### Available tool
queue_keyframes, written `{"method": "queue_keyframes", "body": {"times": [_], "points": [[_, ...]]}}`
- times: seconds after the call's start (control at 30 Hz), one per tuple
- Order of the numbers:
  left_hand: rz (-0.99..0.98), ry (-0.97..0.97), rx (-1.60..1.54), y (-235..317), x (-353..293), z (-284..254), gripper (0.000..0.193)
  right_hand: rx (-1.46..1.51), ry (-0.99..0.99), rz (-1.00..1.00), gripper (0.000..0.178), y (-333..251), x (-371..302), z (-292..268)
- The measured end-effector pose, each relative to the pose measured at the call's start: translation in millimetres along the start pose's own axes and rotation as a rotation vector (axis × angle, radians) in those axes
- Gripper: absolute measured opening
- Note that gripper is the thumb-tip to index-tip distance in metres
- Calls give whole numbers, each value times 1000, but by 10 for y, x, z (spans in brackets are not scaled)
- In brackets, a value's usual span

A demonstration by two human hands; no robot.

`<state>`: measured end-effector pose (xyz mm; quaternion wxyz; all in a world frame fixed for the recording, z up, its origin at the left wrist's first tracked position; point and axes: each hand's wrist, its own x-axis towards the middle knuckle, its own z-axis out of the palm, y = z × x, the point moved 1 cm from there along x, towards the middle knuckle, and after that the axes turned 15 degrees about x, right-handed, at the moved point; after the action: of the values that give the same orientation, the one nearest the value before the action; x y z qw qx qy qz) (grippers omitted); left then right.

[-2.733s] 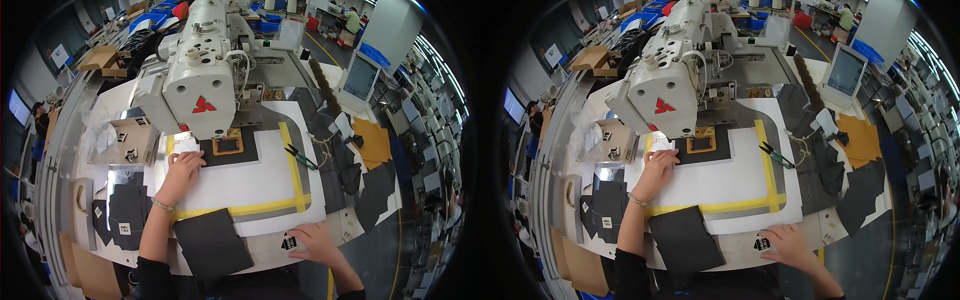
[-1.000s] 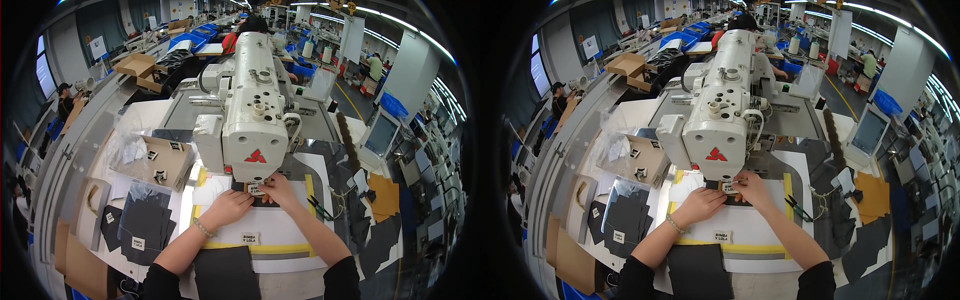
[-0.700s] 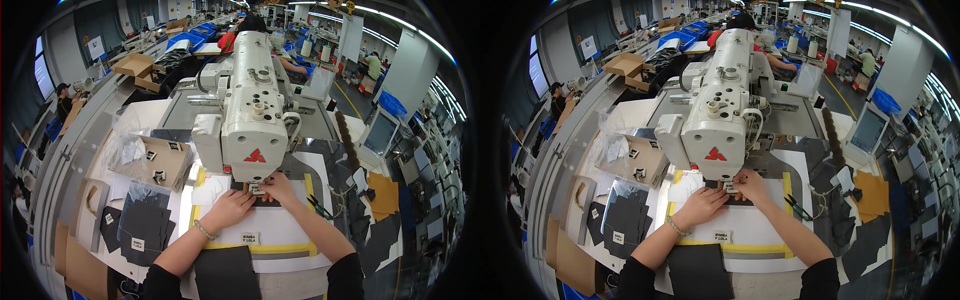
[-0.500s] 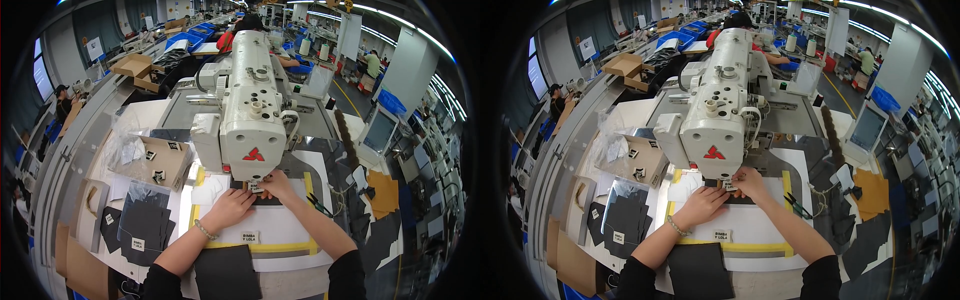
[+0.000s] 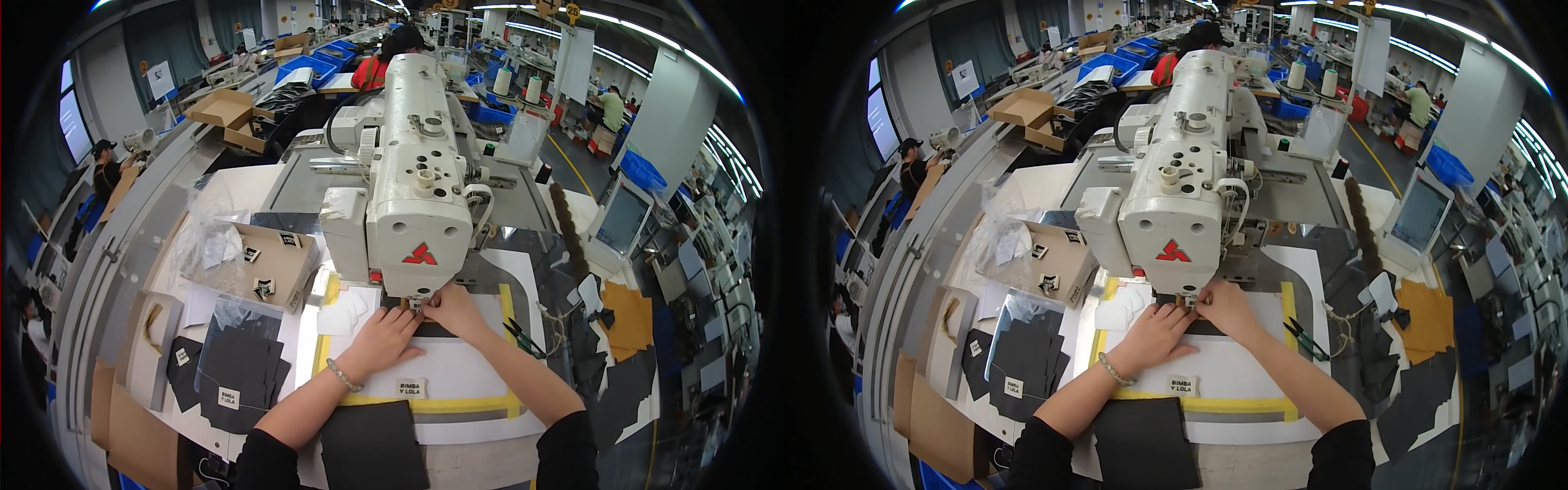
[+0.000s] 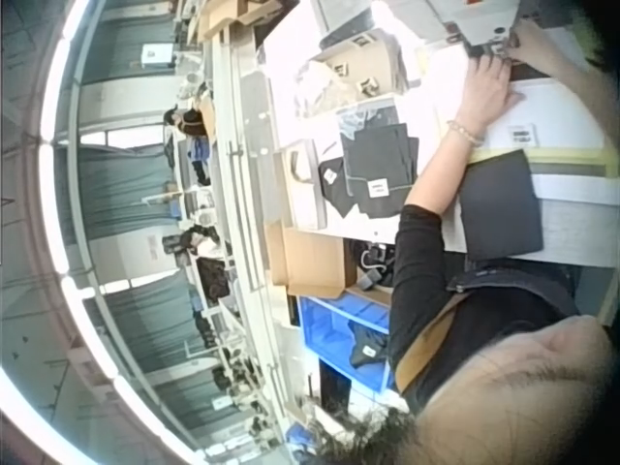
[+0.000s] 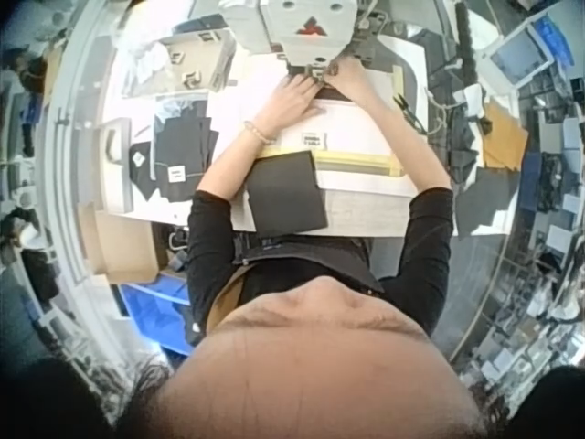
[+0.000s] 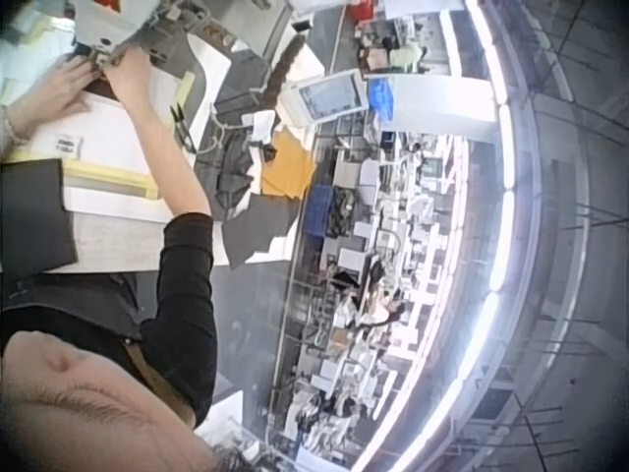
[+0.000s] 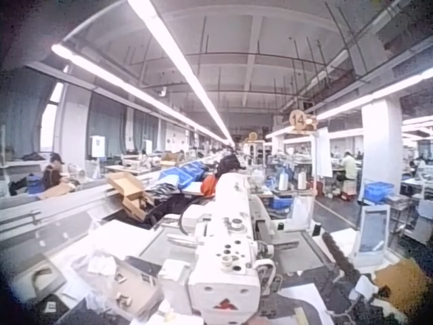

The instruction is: Sewing small white labels onto rectangular leather squares using an industrial sewing machine.

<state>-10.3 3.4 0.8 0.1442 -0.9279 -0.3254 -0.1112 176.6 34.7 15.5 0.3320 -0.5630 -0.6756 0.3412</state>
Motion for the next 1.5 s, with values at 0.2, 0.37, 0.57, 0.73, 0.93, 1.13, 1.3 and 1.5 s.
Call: {"method": "queue_keyframes", "body": {"times": [0.2,0.37,0.57,0.73,0.93,1.13,1.3,1.5], "points": [[-9,173,-7,-28,8,85,59,-383,28,-443,13,85,-258,-94],[-38,118,-34,-23,37,47,58,-419,-127,-578,23,187,-377,-252],[-53,4,-136,-96,-7,16,60,-496,-89,-621,32,226,-453,-152],[-214,33,-71,-182,-109,42,73,-463,-97,-647,37,233,-405,-53],[-230,-37,-50,-197,-82,129,85,-373,-194,-592,40,164,-351,-94],[-287,-26,-47,-218,-57,129,88,-391,-173,-656,38,193,-327,-67],[-295,50,-89,-197,-87,221,90,-337,-121,-585,32,150,-347,-76],[-284,140,-143,-144,102,399,74,-470,-108,-541,35,282,-416,-195]]}}
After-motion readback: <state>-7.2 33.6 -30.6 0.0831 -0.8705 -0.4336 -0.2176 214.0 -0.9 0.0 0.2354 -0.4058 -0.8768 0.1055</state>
